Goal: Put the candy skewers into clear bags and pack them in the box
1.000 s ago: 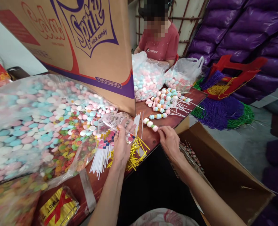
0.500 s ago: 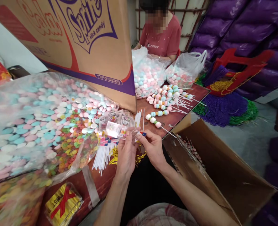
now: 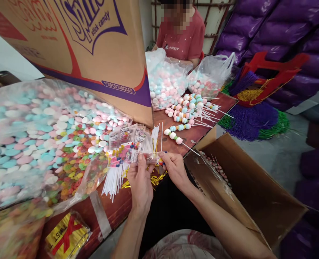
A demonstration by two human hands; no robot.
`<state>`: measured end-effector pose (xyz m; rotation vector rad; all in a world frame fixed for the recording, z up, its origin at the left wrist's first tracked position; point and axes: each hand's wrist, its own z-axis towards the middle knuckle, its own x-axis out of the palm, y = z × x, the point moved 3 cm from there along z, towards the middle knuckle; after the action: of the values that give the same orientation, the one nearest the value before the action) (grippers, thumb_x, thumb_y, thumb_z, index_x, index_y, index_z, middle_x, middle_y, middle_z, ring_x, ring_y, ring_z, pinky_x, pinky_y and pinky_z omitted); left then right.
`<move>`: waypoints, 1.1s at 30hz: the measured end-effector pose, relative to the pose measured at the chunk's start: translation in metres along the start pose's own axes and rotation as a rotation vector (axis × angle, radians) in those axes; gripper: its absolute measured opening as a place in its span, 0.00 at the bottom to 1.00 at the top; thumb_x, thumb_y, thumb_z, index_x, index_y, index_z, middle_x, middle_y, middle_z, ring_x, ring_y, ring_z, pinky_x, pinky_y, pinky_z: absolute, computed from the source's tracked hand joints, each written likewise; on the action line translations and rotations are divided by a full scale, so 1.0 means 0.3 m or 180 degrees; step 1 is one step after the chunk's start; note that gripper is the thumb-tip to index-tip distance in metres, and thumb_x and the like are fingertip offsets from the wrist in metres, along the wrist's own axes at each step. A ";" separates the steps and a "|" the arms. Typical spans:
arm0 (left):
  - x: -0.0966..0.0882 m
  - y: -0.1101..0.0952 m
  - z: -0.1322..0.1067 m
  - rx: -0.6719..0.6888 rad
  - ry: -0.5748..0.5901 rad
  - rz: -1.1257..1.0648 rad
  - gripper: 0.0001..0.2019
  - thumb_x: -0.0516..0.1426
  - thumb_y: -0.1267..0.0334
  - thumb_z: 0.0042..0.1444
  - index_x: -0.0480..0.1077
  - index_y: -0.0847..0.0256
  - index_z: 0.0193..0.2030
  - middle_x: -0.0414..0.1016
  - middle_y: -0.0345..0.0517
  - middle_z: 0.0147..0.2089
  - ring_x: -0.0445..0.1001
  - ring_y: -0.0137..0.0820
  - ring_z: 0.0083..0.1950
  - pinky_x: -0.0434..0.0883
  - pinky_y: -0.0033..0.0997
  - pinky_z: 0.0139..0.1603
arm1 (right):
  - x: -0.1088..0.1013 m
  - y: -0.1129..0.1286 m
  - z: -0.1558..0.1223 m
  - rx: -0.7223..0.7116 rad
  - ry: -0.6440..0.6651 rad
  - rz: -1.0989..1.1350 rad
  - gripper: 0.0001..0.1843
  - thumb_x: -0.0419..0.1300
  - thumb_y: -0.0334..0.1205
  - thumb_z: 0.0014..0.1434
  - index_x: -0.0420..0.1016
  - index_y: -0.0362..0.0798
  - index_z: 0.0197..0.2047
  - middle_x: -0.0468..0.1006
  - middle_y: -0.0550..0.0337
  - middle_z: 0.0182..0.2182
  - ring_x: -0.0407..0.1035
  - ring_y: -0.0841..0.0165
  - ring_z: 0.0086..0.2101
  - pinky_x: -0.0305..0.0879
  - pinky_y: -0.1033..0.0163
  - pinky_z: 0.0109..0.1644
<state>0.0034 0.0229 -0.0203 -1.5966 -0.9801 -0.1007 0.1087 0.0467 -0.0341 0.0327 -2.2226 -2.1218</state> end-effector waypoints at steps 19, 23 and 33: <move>-0.014 -0.027 0.096 -0.0818 -0.0735 -0.0388 0.10 0.63 0.60 0.57 0.71 0.62 0.29 0.73 0.41 0.27 0.73 0.25 0.29 0.74 0.29 0.40 | -0.298 -0.022 0.056 -0.1305 -0.1304 -0.2811 0.11 0.53 0.37 0.66 0.72 0.47 0.32 0.73 0.59 0.30 0.66 0.66 0.33 0.54 0.60 0.40; -0.013 -0.029 0.107 -0.0849 -0.0917 -0.0411 0.12 0.61 0.60 0.60 0.69 0.62 0.28 0.71 0.40 0.25 0.71 0.24 0.28 0.74 0.27 0.38 | -0.271 0.051 -0.018 -0.1433 -0.1040 -0.1603 0.08 0.56 0.38 0.65 0.72 0.48 0.33 0.73 0.61 0.29 0.68 0.68 0.31 0.61 0.62 0.38; -0.006 -0.040 0.126 -0.0890 -0.1015 -0.0507 0.11 0.60 0.60 0.60 0.69 0.62 0.29 0.72 0.40 0.27 0.72 0.25 0.28 0.74 0.28 0.38 | -0.262 0.132 -0.130 -0.2541 -0.0878 -0.2478 0.08 0.58 0.27 0.62 0.73 0.50 0.39 0.79 0.59 0.33 0.73 0.67 0.35 0.62 0.59 0.40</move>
<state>-0.0219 0.0532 -0.0233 -1.8228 -1.3897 -0.0975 0.1908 0.0147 0.0045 0.6862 -1.3832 -3.4544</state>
